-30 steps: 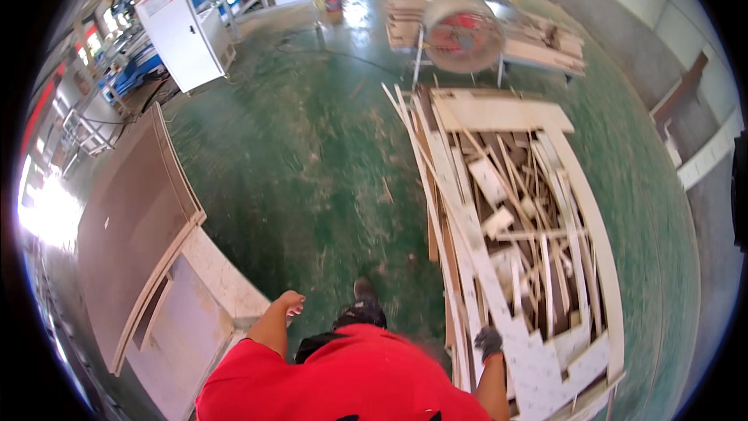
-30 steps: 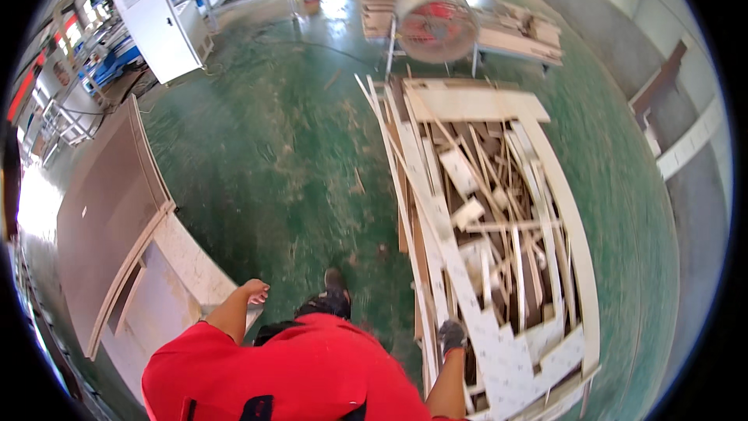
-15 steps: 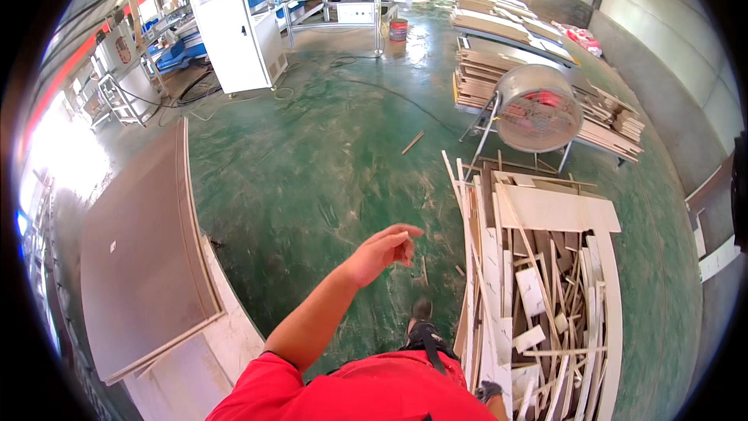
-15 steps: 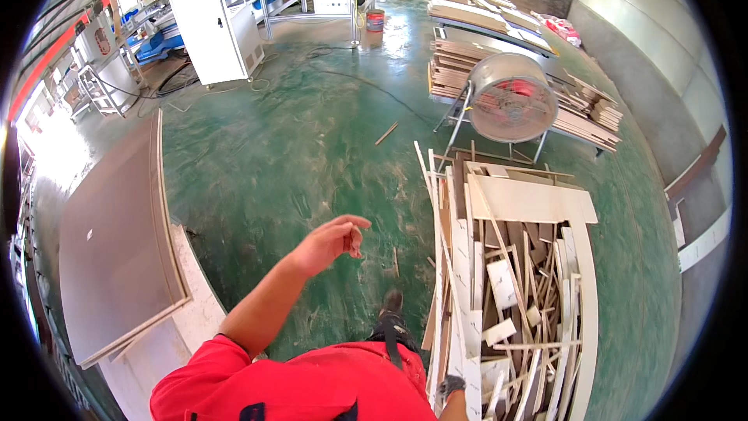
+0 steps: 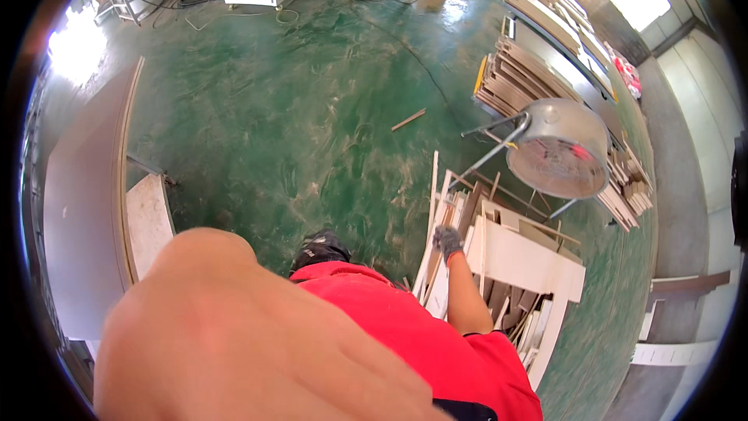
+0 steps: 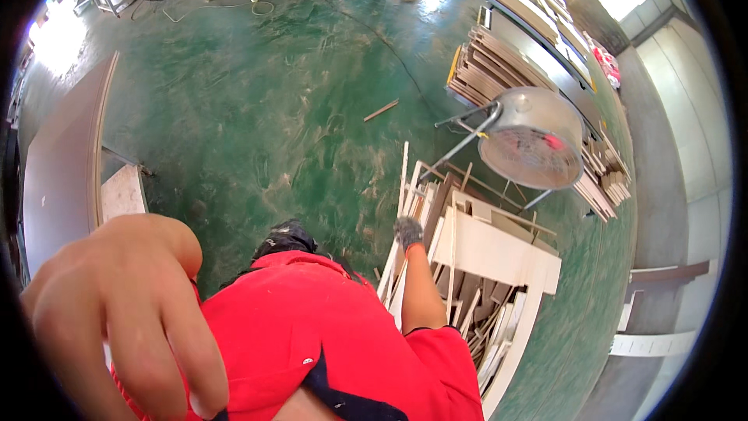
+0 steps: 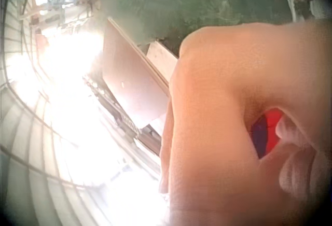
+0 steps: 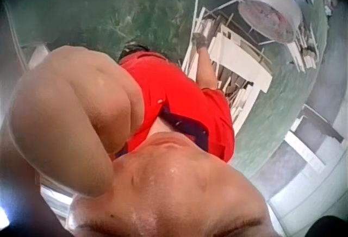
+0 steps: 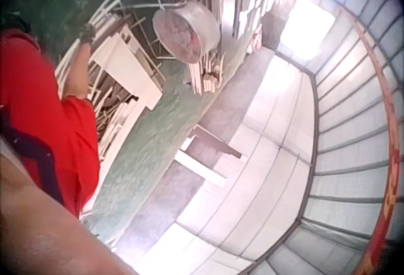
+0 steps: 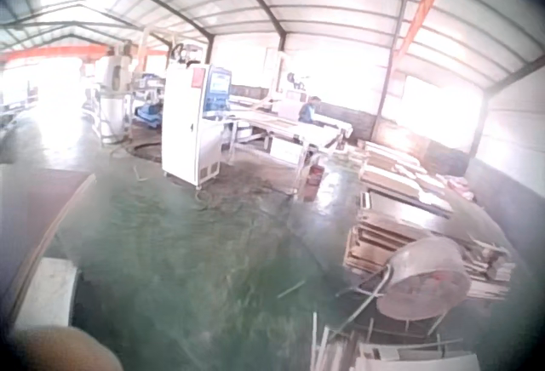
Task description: The person handles long white wood panels and a large white sheet in a workshop. They pick up, inspect, and place the panels on a workbench, then wipe the large sheet with a gloved hand and stack it with other panels.
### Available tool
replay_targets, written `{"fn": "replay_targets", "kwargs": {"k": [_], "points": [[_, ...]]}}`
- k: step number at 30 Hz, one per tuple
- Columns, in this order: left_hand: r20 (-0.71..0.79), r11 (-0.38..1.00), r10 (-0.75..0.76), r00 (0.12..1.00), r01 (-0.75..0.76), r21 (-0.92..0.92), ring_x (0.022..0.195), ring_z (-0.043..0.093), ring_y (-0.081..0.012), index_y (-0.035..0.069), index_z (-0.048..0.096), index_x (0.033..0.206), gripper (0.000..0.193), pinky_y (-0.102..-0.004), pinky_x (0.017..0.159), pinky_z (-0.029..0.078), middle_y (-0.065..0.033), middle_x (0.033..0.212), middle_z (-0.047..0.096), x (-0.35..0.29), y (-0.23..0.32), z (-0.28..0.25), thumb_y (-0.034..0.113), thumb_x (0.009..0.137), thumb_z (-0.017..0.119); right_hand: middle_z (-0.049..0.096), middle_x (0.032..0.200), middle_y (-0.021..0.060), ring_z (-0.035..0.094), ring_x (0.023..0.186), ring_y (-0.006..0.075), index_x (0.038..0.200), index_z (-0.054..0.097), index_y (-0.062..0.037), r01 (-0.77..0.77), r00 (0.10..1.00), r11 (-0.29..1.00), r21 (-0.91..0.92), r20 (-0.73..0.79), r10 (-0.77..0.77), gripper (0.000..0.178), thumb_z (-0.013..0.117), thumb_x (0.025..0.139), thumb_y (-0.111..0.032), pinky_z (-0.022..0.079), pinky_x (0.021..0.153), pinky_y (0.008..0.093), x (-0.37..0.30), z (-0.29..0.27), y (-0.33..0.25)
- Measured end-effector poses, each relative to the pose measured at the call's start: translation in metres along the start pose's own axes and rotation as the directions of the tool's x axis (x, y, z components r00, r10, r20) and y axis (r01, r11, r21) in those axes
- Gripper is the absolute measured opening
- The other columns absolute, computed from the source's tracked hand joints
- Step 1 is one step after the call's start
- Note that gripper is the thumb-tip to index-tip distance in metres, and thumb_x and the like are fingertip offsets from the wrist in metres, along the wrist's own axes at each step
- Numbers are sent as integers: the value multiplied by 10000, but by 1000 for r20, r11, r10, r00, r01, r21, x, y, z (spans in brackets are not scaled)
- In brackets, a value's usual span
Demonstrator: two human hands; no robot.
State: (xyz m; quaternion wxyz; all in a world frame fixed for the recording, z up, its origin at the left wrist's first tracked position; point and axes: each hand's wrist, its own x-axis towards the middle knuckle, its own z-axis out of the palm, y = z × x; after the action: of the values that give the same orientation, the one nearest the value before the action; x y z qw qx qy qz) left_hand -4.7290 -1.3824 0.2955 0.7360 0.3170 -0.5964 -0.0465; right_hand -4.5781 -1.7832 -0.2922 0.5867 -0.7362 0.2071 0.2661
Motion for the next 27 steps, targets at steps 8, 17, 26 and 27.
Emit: {"fn": "replay_targets", "kwargs": {"k": [8, 17, 26, 27], "points": [[59, 995, -10, 998, 16, -97, 666, 604, -340, -7, 596, 917, 121, -416, 495, 437, -191, 833, 608, 42, -56, -290, 69, 825, 574, 611, 714, 80, 571, 637, 209, 791, 623, -73, 335, 894, 680, -653, -7, -447, 257, 539, 939, -265, 445, 578, 379, 226, -50, -164], [131, 974, -139, 982, 159, -160, 629, 594, -323, -8, 627, 847, 61, -391, 470, 437, -186, 833, 611, 144, -127, -641, 36, 814, 602, 598, 673, 96, 542, 498, 225, 811, 629, -114, -520, 705, 765, 381, -315, 636, 248, 596, 937, -325, 418, 436, 418, 244, -73, -161], [-22, 993, -108, 994, 109, 52, 734, 590, -235, -26, 605, 1105, 496, -359, 609, 472, -130, 922, 586, 207, -282, -963, 421, 890, 618, 676, 772, 118, 639, 618, 251, 870, 685, -112, -635, 723, 697, 332, -63, 688, 206, 627, 903, -307, 495, 513, 427, 500, -51, -271], [-105, 979, -126, 986, 141, 148, 746, 589, -225, -28, 603, 1134, 545, -356, 625, 476, -124, 932, 583, 214, -293, -1002, 463, 899, 620, 685, 784, 122, 651, 632, 254, 873, 690, -112, -613, 762, 741, 274, -41, 646, 204, 630, 899, -305, 503, 521, 427, 546, -55, -319]]}}
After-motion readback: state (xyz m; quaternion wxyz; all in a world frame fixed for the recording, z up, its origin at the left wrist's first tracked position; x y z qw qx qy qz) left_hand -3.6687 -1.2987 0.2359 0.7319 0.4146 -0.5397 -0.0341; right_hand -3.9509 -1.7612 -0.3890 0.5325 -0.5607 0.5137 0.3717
